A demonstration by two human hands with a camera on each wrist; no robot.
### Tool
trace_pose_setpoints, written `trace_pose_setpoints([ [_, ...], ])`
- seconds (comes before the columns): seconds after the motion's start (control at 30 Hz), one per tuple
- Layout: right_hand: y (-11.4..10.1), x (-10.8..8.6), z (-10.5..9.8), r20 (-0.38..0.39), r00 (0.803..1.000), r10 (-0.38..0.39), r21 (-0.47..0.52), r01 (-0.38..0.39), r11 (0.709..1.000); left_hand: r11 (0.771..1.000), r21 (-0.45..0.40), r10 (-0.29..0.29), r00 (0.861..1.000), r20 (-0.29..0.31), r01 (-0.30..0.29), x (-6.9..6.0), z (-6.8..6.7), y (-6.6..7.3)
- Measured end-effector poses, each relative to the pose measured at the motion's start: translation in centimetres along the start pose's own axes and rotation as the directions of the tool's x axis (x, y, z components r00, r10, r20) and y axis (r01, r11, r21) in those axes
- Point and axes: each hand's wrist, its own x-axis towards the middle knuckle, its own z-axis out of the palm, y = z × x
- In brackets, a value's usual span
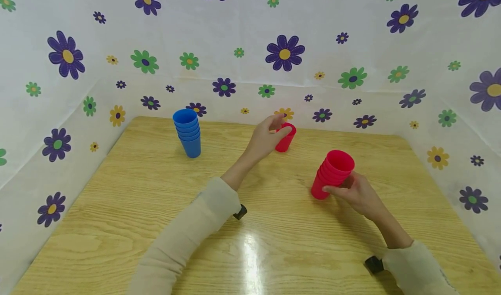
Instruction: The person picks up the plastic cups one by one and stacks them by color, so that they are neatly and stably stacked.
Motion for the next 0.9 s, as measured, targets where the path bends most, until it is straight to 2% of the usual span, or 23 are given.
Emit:
trace_pose_setpoints([
  [0.2,0.1,-0.1,0.0,-0.002,1.0,0.006,0.012,-0.005,1.0,0.998,-0.002,-0.064,0.998,-0.011,0.064,0.6,-0.7,-1.0],
  [0.53,0.2,-0.2,-0.1,-0.008,1.0,0.003,0.013,-0.003,1.0,0.991,-0.002,-0.131,0.991,-0.001,0.131,1.5,-0.8,-2.9],
  [0.77,0.2,0.0,0.1,-0.007,1.0,0.001,0.015,-0.001,1.0,0.982,0.024,-0.187,0.982,0.006,0.187,2.5,-0.1,-4.2],
  [0.9,0.1,0.0,0.0,-0.008,1.0,0.004,0.006,-0.004,1.0,0.98,0.048,-0.194,0.981,0.0,0.194,3.2,0.7,-4.9],
])
